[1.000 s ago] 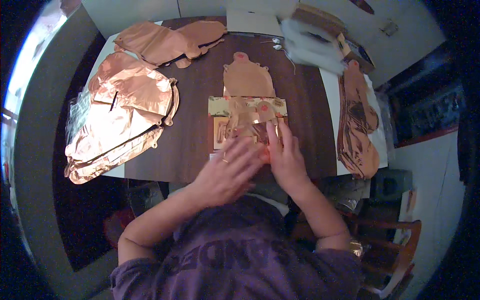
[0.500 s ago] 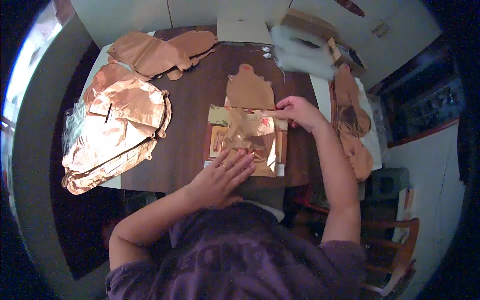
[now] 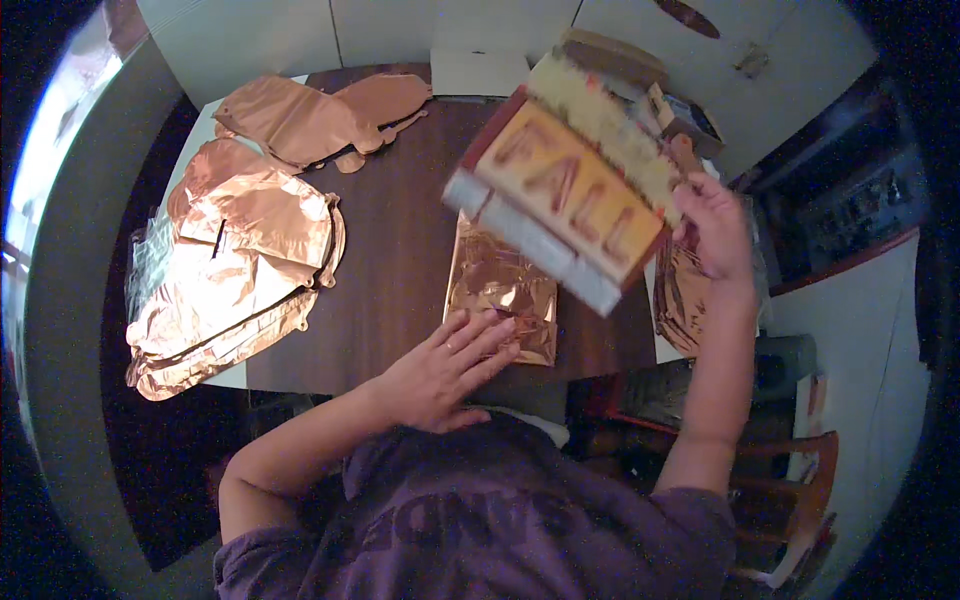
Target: The recorder is folding large foil letter balloons and placing them into clear plastic sleeves with cardboard inserts for retail packaging.
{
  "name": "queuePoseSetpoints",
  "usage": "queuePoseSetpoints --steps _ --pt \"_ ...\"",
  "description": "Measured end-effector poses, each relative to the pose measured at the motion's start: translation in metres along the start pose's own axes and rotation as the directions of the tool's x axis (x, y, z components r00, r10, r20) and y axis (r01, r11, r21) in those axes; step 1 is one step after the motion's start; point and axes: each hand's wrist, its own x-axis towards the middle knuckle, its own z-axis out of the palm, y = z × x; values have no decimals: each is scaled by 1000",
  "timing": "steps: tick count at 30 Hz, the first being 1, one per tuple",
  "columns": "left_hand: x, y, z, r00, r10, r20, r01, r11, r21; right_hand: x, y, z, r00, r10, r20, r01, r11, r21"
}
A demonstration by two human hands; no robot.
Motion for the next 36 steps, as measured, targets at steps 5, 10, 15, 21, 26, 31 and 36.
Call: queuePoseSetpoints --steps 5,10,15,21,26,31,36 --pt "-30 24 -18 764 527 -372 -400 840 367 -20 53 26 824 350 446 -188 911 -367" --pt "15 0 -28 957 11 -289 6 998 58 -31 76 61 908 171 383 175 675 -717" --pt "22 -35 -2 987 -82 -137 82 997 -3 -18 83 70 965 31 262 184 631 -754" --pt "24 -36 -3 989 -90 -117 87 996 -30 43 94 86 897 385 218 -299 890 -344" --pt "26 -33 -2 986 -92 -138 90 996 -25 69 108 90 841 405 359 -211 856 -471" --pt "22 -35 3 979 -100 -179 96 995 -28 10 68 89 722 -221 656 615 640 -461" --pt "18 -40 7 987 -77 -140 74 997 -29 -47 93 70 449 -437 780 893 260 -368"
